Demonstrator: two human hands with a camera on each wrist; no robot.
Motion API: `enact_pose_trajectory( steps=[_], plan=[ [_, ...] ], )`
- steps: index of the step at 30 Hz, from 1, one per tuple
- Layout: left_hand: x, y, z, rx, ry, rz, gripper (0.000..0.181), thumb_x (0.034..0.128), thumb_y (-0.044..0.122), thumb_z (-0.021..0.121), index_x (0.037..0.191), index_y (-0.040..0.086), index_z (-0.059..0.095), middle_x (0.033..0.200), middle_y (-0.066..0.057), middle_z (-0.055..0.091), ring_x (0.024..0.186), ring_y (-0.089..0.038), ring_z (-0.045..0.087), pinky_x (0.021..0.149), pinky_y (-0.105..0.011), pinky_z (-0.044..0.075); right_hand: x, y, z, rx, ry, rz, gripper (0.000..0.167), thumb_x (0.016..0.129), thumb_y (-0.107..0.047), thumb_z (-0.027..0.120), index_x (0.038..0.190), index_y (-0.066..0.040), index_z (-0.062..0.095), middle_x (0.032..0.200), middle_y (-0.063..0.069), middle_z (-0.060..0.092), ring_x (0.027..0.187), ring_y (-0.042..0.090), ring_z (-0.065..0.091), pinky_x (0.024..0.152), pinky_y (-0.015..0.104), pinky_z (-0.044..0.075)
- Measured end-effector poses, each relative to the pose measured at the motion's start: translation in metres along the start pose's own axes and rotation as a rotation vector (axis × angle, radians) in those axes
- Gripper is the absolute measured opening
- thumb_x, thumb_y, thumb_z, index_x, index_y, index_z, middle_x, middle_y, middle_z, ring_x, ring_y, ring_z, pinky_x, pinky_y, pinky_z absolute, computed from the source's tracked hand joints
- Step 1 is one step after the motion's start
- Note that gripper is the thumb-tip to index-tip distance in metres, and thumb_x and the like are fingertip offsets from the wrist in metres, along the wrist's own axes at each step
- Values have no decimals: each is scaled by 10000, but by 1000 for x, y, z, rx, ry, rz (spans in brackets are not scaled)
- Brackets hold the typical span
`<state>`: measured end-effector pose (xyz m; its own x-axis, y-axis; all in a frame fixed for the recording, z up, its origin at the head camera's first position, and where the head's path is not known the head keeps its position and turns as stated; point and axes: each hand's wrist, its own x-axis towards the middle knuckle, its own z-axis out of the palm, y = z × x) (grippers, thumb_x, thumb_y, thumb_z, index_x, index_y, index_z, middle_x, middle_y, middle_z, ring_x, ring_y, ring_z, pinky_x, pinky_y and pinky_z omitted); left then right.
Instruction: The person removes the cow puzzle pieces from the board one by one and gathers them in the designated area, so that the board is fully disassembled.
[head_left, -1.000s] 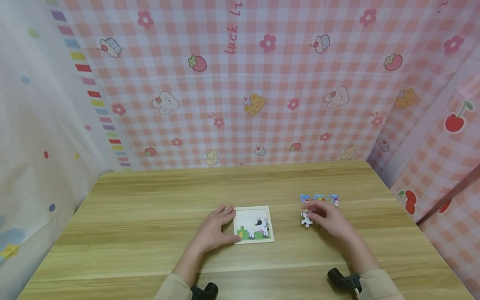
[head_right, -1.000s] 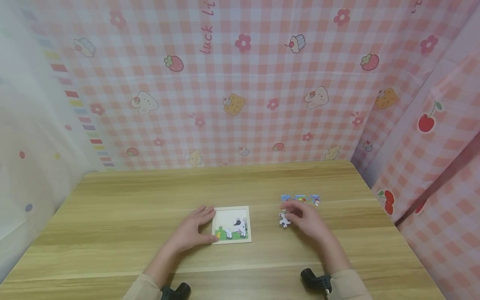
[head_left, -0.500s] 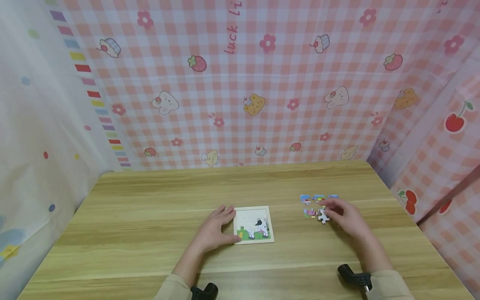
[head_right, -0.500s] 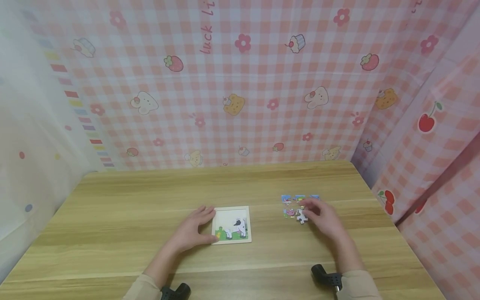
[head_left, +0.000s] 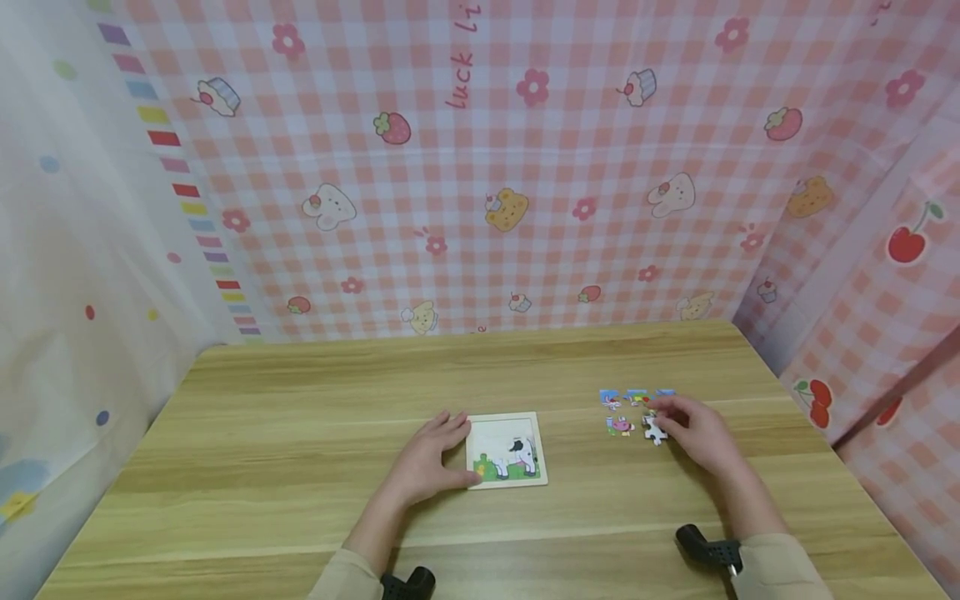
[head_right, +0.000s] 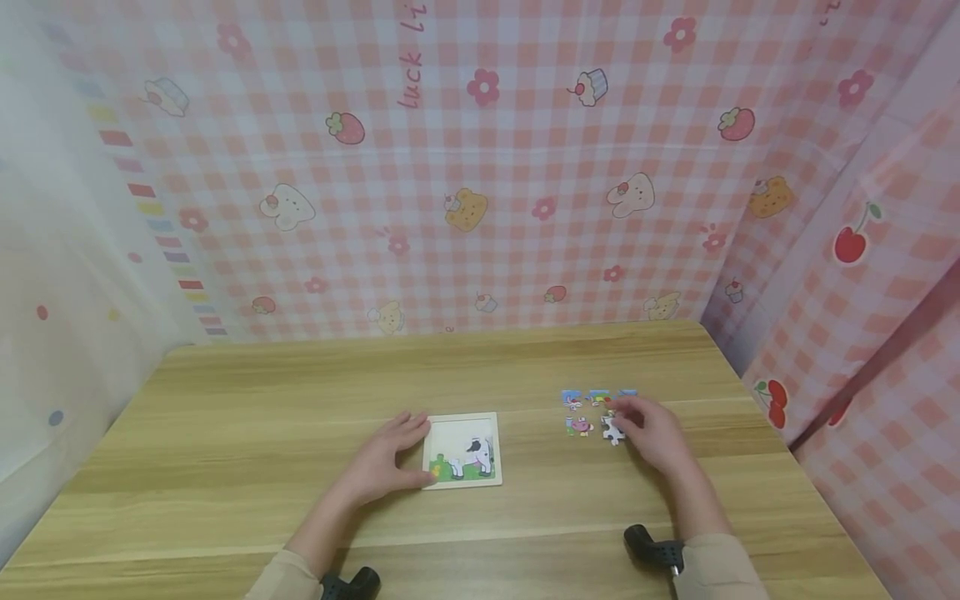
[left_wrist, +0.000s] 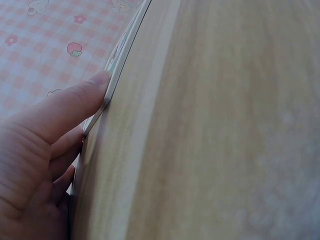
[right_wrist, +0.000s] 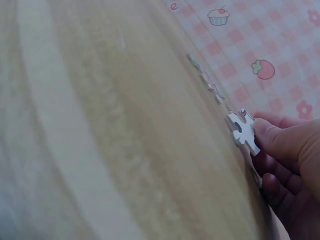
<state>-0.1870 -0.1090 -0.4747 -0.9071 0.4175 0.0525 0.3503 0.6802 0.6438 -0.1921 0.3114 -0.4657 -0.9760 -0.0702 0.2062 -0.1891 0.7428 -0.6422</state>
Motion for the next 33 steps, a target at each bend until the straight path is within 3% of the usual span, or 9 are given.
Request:
enact_pose_trajectory(
  steps=[7, 33],
  plan=[
    [0, 0, 0, 5, 2, -1, 846, 754, 417, 839, 1435, 41, 505, 1556, -69, 409, 1479, -359, 266, 1177, -574, 255, 3, 2, 4, -43, 5, 15, 177, 921, -40, 671, 1091, -18, 715, 1048, 159, 695, 920, 228, 602, 800, 385, 502],
    [-1, 2, -1, -12, 4, 5, 837, 755, 394, 841, 1429, 27, 506, 1550, -93, 412, 1478, -371, 262, 1184, -573, 240, 5, 5, 9, -108, 36, -18, 165, 902, -35, 689, 1059, 5, 717, 929, 114, 669, 832, 214, 569, 744, 390, 480]
  ],
)
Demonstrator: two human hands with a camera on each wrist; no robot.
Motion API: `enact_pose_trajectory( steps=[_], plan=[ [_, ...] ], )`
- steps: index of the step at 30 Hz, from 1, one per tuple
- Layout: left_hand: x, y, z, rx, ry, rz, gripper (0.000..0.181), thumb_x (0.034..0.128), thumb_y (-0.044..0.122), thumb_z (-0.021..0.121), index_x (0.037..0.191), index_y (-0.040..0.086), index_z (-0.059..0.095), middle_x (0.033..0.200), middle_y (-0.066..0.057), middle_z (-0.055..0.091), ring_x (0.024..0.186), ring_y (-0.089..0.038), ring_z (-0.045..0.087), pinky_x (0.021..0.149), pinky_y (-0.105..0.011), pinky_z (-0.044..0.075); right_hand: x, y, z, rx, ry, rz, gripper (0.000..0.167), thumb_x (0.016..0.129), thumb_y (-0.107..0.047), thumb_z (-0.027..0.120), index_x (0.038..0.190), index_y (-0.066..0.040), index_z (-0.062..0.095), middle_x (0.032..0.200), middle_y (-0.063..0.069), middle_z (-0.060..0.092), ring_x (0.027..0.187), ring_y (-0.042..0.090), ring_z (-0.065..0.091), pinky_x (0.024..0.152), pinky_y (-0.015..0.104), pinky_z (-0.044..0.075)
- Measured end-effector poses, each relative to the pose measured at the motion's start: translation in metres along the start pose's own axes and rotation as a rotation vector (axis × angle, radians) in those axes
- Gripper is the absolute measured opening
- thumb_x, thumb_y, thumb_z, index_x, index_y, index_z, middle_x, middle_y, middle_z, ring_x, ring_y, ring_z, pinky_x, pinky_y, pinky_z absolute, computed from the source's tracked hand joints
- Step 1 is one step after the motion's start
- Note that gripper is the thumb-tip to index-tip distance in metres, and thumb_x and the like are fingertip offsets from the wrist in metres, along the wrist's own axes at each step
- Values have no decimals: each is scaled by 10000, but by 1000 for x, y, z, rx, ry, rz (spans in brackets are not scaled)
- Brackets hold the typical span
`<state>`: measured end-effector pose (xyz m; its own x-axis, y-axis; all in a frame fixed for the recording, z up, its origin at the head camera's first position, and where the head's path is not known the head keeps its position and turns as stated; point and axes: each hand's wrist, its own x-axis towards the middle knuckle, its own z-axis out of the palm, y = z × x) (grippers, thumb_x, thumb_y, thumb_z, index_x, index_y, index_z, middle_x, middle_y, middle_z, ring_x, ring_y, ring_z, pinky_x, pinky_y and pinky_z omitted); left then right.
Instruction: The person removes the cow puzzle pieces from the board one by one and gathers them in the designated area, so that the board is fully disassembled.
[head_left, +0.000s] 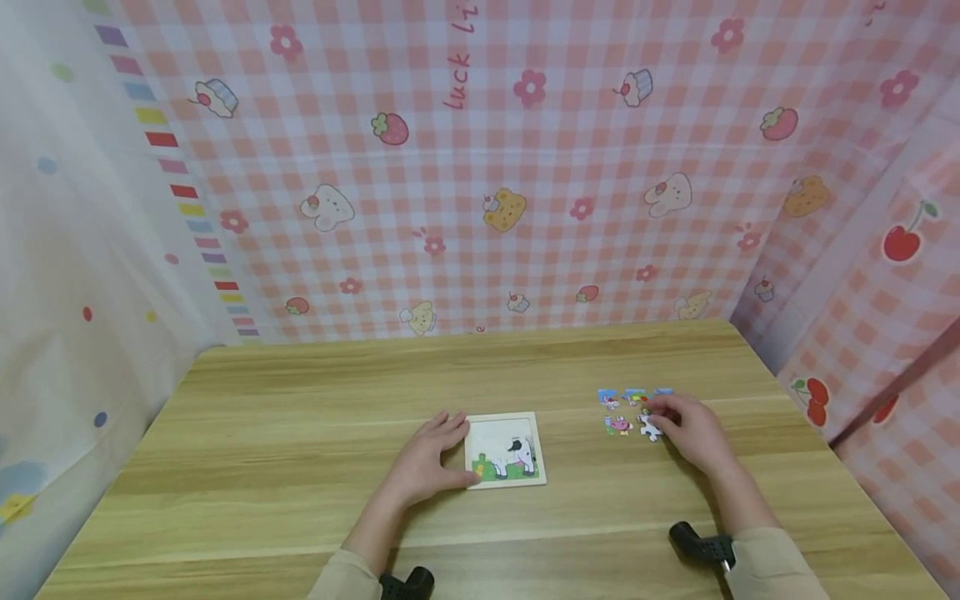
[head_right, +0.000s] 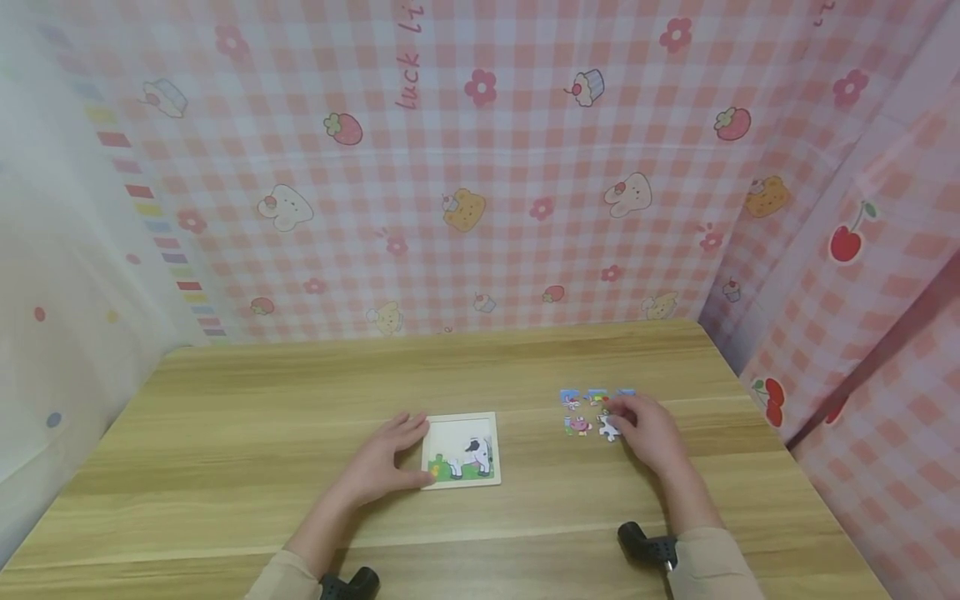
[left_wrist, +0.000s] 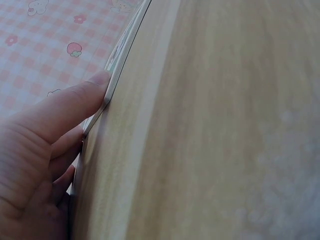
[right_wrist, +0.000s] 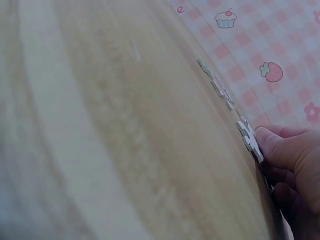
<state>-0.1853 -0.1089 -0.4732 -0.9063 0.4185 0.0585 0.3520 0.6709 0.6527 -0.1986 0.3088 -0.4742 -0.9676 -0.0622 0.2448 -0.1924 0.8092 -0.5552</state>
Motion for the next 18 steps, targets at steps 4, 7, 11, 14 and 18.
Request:
enact_pose_trajectory(
  steps=[4, 7, 11, 14, 18],
  plan=[
    [0, 1, 0, -4, 0, -4, 836, 755, 393, 842, 1430, 32, 506, 1552, -89, 410, 1480, -367, 260, 1186, -572, 236, 0, 0, 0, -11, 11, -16, 158, 895, -40, 700, 1046, 0, 722, 912, 104, 668, 817, 206, 567, 734, 384, 477],
    [0, 0, 0, -2, -2, -4, 836, 757, 394, 842, 1430, 31, 505, 1553, -88, 410, 1481, -366, 259, 1184, -572, 239, 1, 0, 1, -22, 18, -33, 154, 889, -46, 709, 1036, -5, 728, 905, 105, 673, 803, 200, 561, 722, 378, 470],
    [1, 0, 0, 4, -4, -5, 840, 757, 400, 841, 1433, 33, 504, 1555, -81, 409, 1481, -364, 259, 1182, -571, 245, 1, 0, 2, -34, 19, -30, 150, 890, -53, 711, 1034, -17, 733, 925, 112, 675, 799, 198, 551, 713, 377, 460],
    [1, 0, 0, 5, -4, -6, 844, 755, 404, 841, 1434, 35, 502, 1556, -80, 407, 1481, -363, 259, 1182, -571, 244, 0, 1, 2, -36, 21, -19, 150, 893, -57, 710, 1037, -24, 734, 933, 110, 669, 801, 197, 546, 710, 375, 456],
    [1, 0, 0, 6, -4, -4, 845, 755, 408, 840, 1434, 35, 502, 1555, -84, 408, 1482, -363, 258, 1183, -571, 243, -1, 1, 3, 2, 42, -8, 144, 898, -49, 703, 1036, -18, 731, 920, 108, 662, 812, 197, 553, 717, 364, 463]
  ],
)
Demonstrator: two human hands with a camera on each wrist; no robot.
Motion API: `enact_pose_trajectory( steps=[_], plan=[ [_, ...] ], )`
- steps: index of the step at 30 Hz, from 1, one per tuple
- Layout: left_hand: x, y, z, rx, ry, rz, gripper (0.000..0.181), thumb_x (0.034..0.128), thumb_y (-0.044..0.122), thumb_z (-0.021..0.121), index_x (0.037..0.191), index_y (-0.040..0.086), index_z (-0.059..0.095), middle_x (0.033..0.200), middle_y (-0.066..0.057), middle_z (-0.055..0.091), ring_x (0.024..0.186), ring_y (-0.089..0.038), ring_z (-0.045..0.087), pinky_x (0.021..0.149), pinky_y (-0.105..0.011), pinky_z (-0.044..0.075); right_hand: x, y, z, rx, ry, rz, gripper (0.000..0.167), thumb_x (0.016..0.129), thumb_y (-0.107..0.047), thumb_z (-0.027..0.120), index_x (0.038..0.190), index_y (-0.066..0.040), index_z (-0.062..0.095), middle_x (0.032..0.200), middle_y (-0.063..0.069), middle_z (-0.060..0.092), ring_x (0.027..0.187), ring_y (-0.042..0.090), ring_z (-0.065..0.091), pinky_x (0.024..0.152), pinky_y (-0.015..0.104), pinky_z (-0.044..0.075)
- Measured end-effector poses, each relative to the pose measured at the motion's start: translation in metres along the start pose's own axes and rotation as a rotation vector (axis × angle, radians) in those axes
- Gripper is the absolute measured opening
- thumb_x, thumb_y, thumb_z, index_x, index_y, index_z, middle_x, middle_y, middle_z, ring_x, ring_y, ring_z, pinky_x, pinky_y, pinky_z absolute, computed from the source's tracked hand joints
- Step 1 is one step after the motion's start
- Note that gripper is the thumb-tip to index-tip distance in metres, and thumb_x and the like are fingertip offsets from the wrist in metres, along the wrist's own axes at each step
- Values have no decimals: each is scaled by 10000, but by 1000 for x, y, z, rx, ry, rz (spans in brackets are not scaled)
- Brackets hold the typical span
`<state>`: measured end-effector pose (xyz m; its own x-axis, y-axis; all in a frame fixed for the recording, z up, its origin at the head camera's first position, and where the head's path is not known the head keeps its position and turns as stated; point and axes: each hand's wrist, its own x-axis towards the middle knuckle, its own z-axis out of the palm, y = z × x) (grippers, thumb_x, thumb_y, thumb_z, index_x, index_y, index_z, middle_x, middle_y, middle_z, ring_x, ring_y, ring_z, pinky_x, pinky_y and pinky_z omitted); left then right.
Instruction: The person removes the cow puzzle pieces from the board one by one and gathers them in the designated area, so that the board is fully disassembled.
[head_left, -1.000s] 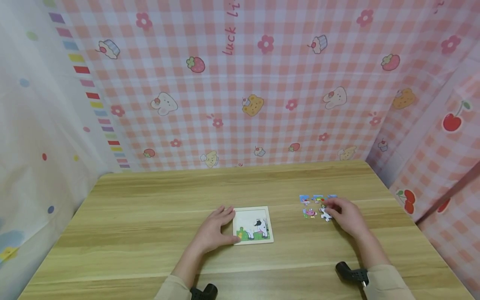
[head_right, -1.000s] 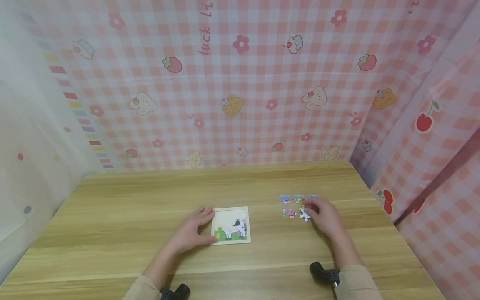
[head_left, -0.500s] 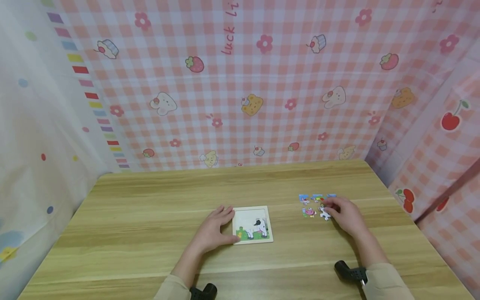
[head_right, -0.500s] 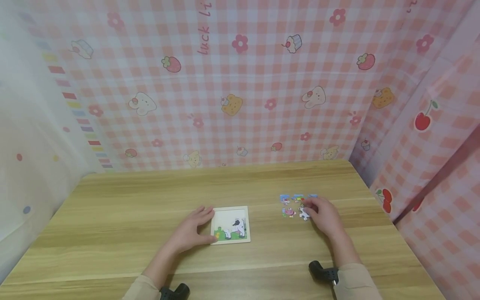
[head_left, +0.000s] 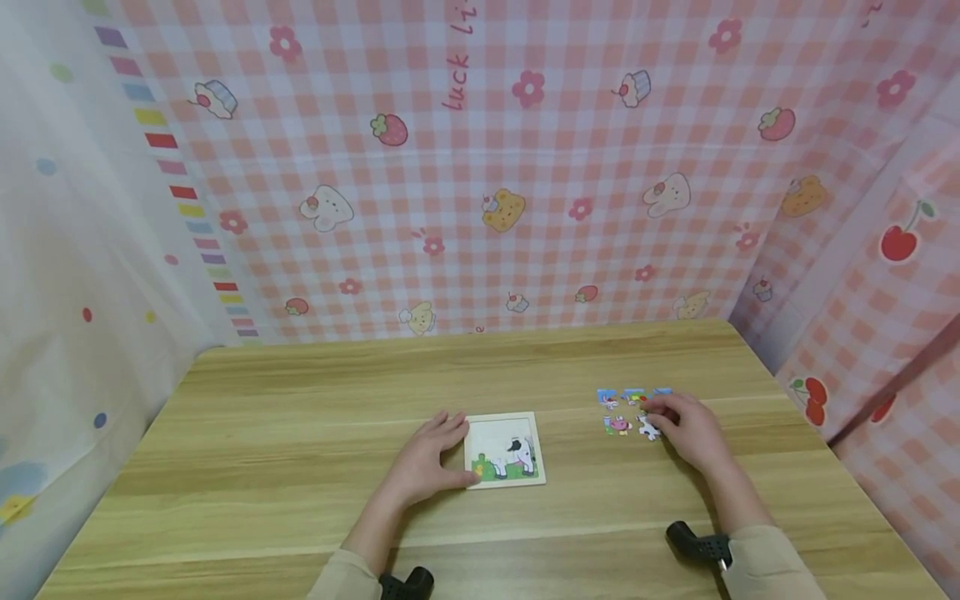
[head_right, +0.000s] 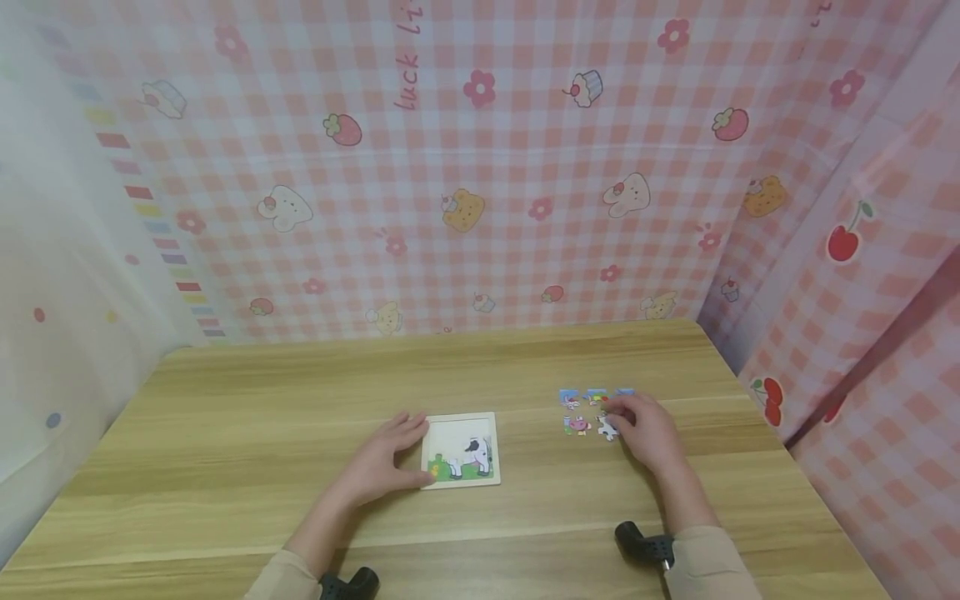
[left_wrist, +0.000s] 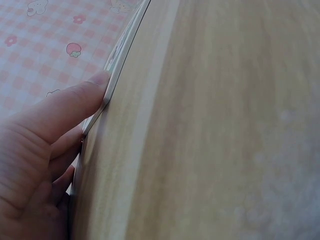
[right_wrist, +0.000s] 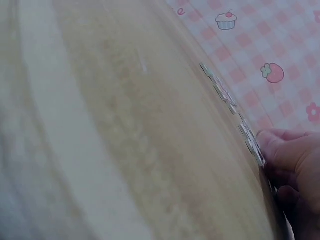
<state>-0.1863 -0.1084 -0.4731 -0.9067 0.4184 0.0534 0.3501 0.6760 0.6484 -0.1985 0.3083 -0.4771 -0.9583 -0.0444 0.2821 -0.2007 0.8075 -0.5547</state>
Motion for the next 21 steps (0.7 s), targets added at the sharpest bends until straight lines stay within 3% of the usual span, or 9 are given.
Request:
enact_pose_trajectory(
  steps=[13, 21],
  plan=[
    [0, -1, 1, 8, -4, -1, 860, 755, 422, 837, 1440, 30, 494, 1560, -80, 401, 1481, -368, 258, 1180, -577, 245, -2, -9, -6, 95, 43, -2, 153, 925, -81, 685, 1056, -10, 718, 898, 83, 641, 794, 84, 538, 691, 227, 476],
    [0, 0, 0, -4, -1, -7, 859, 754, 414, 840, 1439, 28, 494, 1560, -79, 401, 1482, -368, 255, 1181, -578, 242, 2, -30, -3, 175, -37, -76, 172, 906, -40, 694, 1074, -7, 708, 797, 15, 583, 715, 55, 511, 617, 216, 460]
  ],
)
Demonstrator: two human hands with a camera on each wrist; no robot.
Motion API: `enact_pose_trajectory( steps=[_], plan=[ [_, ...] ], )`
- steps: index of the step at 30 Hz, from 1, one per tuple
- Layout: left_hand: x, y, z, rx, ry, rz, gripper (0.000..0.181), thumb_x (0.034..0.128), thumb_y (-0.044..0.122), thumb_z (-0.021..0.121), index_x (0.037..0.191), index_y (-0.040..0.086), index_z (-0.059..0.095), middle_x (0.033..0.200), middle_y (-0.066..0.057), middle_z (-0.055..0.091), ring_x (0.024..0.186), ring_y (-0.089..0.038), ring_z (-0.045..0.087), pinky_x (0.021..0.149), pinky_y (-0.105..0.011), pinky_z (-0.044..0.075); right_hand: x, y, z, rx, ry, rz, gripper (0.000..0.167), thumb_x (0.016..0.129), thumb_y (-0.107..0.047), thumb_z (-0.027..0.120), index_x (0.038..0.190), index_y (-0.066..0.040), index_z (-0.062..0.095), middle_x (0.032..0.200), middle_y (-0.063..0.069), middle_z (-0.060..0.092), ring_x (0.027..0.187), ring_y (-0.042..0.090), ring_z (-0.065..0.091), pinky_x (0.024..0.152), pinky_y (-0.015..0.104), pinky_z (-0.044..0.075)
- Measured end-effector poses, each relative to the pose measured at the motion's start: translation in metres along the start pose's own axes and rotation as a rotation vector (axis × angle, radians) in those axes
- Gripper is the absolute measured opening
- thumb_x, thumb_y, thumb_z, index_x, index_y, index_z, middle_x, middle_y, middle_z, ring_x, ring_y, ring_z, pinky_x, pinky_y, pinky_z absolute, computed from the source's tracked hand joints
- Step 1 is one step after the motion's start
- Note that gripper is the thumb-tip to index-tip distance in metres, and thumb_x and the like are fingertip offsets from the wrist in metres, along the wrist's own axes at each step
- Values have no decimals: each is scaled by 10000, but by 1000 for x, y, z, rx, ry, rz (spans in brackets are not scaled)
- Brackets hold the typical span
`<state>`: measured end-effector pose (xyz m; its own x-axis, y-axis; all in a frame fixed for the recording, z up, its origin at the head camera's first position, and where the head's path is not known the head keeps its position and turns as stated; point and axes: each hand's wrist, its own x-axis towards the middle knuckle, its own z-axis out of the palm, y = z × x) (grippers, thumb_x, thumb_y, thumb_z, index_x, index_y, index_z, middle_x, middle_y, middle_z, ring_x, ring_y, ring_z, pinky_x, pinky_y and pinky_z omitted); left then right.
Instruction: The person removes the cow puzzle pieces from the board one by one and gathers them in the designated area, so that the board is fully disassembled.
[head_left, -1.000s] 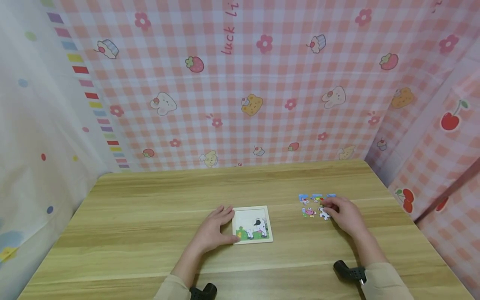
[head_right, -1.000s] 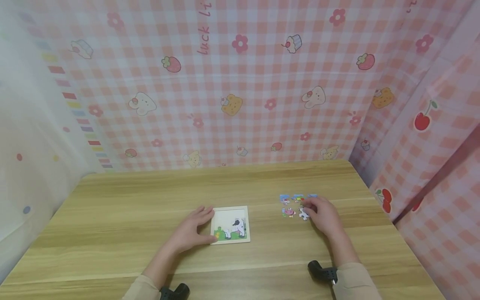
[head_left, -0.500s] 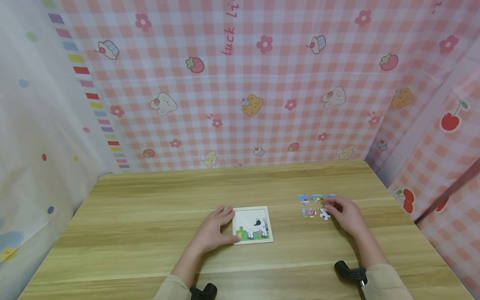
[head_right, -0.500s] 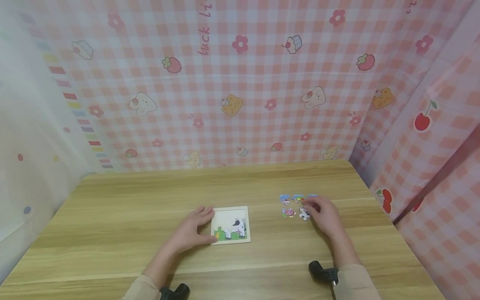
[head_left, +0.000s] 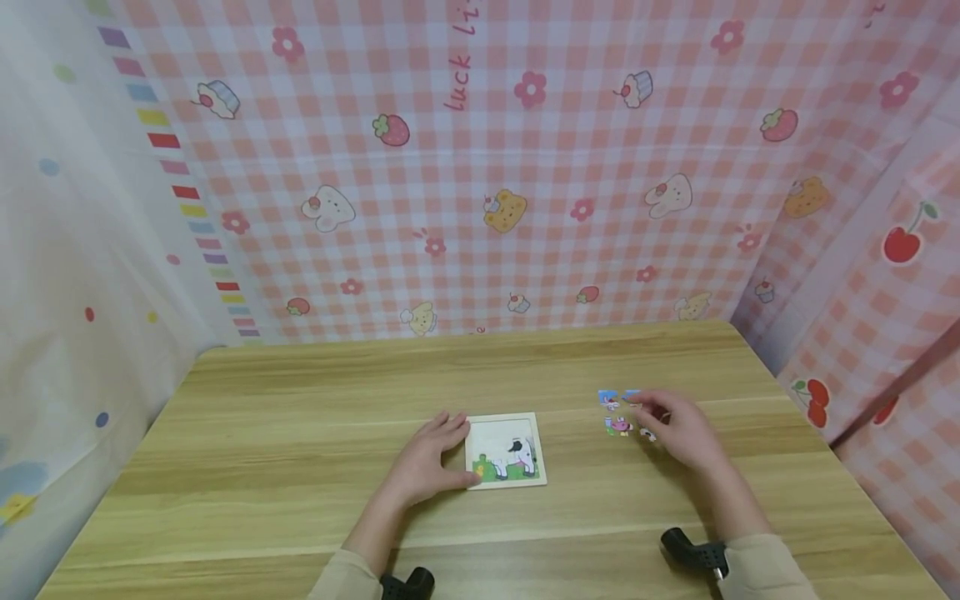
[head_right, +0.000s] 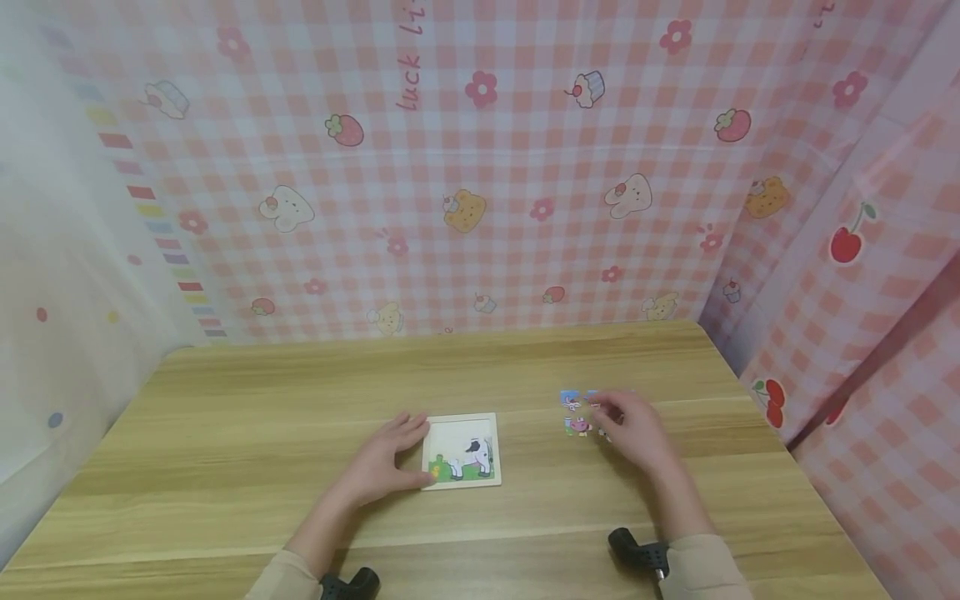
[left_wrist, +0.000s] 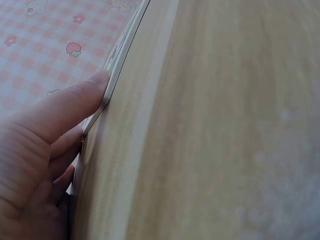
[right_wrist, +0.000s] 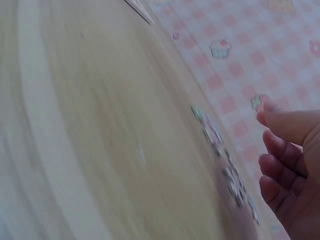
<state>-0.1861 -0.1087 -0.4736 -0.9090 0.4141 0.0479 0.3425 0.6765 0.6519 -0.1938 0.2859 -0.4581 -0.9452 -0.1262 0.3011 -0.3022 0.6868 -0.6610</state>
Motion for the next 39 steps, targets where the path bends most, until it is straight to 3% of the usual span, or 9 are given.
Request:
enact_pose_trajectory(
  steps=[7, 20, 28, 39],
  plan=[
    [0, -1, 0, 7, -1, 3, 856, 753, 419, 838, 1439, 38, 496, 1558, -71, 403, 1482, -364, 257, 1184, -570, 240, 5, -12, 13, 59, -85, -60, 215, 879, -26, 718, 1092, 4, 706, 792, -4, 611, 697, 38, 514, 608, 210, 470],
    [0, 1, 0, 17, -2, 5, 865, 742, 417, 845, 1435, 33, 500, 1558, -70, 403, 1478, -366, 264, 1181, -575, 241, 8, -31, 35, 51, -168, -112, 198, 896, -84, 716, 1085, -26, 702, 835, -53, 611, 762, 42, 519, 662, 214, 481],
    [0, 1, 0, 13, 1, 5, 859, 748, 409, 844, 1434, 24, 499, 1556, -83, 406, 1478, -370, 264, 1176, -583, 248, 11, -45, 51, 70, -229, -185, 189, 881, -54, 724, 1065, -17, 700, 841, -48, 624, 763, 35, 522, 664, 225, 482],
    [-1, 1, -1, 17, -3, 5, 848, 748, 407, 842, 1432, 36, 505, 1554, -72, 409, 1476, -369, 268, 1178, -579, 245, 14, -64, 75, 37, -309, -171, 267, 873, -174, 756, 1125, -110, 698, 1011, -11, 646, 899, 116, 573, 780, 258, 508]
  ],
)
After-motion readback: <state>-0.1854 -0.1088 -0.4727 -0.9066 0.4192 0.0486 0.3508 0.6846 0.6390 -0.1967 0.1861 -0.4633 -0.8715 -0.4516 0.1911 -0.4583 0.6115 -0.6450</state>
